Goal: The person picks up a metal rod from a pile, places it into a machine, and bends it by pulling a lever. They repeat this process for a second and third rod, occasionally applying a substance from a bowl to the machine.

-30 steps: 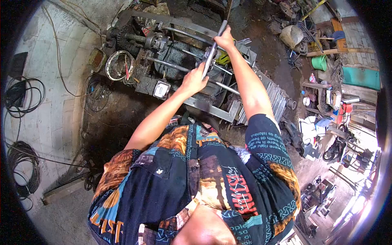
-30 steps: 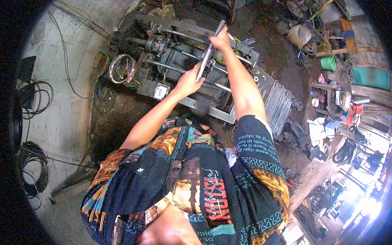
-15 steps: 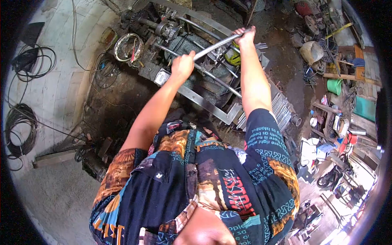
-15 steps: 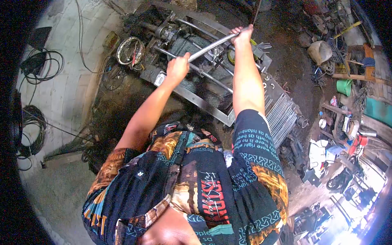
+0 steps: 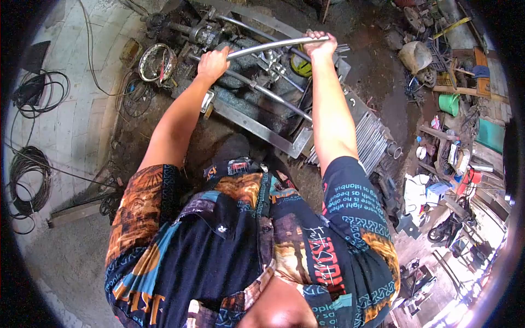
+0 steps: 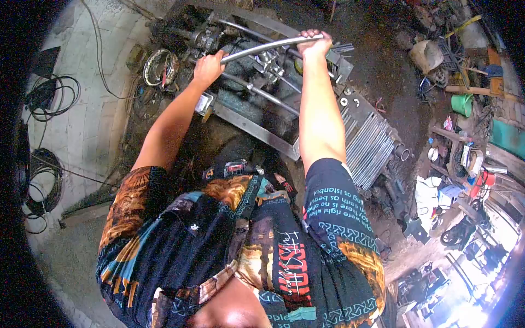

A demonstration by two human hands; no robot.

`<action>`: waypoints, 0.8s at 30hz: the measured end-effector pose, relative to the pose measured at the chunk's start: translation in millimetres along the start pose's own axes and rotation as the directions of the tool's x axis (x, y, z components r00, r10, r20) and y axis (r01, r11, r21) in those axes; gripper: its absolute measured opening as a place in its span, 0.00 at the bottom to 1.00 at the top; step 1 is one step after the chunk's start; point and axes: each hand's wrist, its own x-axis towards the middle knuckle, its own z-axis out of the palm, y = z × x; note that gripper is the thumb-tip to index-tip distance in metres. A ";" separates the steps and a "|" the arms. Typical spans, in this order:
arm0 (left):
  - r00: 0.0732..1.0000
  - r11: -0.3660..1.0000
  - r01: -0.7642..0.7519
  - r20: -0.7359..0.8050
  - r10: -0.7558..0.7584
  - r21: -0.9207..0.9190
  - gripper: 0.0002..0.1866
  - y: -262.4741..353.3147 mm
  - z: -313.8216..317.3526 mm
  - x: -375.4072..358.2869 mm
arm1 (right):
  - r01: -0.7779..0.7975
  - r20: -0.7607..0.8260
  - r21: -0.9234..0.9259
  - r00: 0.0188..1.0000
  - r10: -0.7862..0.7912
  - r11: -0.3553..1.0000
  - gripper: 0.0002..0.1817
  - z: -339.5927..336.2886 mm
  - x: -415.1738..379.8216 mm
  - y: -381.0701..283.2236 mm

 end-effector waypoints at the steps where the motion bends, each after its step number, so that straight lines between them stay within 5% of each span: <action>1: 1.000 1.000 0.024 0.001 -0.024 -0.011 0.17 2.1 -4.0 -2.1 | -0.010 0.012 0.005 1.000 0.010 1.000 0.14 3.0 -4.9 1.2; 9: 0.993 1.000 0.027 0.118 -0.026 -0.006 0.18 36.8 -39.5 -14.2 | -0.028 -0.090 0.055 0.995 0.033 0.998 0.16 -15.7 -15.5 -9.5; 16: 0.999 0.999 -0.024 -0.047 0.022 -0.028 0.18 -8.0 -12.3 1.1 | -0.024 0.040 0.042 0.999 0.022 0.999 0.16 12.6 -5.2 16.1; 24: 0.965 0.973 -0.229 -0.119 0.232 0.044 0.17 -25.7 -6.7 25.0 | 0.188 -0.004 0.098 0.982 -0.189 0.977 0.18 24.0 -9.6 13.5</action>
